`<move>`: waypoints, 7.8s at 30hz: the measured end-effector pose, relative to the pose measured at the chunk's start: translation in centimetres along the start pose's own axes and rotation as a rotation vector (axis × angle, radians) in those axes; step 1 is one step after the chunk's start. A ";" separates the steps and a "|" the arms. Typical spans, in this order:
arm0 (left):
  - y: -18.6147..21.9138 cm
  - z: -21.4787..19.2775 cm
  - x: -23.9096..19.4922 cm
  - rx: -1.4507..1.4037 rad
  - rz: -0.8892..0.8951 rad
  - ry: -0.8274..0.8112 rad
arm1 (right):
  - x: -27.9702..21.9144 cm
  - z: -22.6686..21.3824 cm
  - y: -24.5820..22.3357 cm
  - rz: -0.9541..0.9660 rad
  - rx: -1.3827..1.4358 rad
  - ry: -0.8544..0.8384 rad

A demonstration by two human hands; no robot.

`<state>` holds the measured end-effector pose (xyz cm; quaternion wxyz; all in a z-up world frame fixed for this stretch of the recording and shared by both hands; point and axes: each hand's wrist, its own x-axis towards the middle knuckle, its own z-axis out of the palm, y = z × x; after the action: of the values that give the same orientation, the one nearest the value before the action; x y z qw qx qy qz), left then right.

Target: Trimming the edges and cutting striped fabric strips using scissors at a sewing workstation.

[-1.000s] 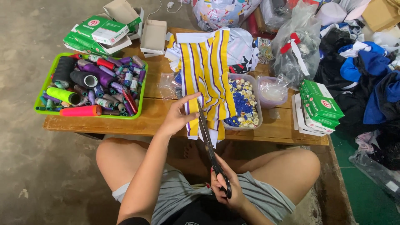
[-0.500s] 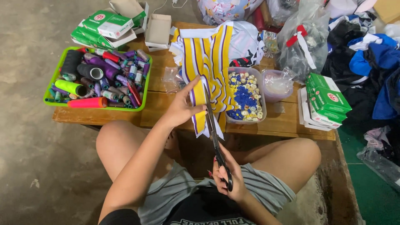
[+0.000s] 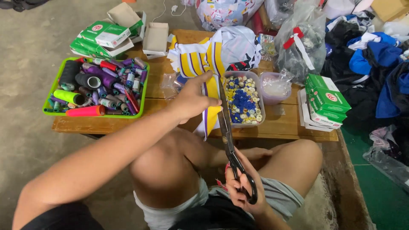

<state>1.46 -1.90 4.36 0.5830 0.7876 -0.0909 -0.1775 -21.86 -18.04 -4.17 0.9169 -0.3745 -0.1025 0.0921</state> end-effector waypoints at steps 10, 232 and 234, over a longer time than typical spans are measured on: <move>0.9 -0.5 2.5 -0.022 0.116 0.013 | 1.7 -0.2 -1.2 0.005 -0.005 -0.004; -4.0 0.4 -8.6 -0.281 0.690 -0.126 | -3.0 -1.2 5.0 -0.105 -0.324 -0.113; -4.5 0.3 -8.0 -0.276 0.660 -0.163 | -3.1 -1.7 5.6 -0.088 -0.335 -0.073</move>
<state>-6.33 1.96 1.41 0.7006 0.6130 -0.3615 -0.0524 -24.93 -16.00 -9.67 0.8406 -0.5135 -0.1658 0.0469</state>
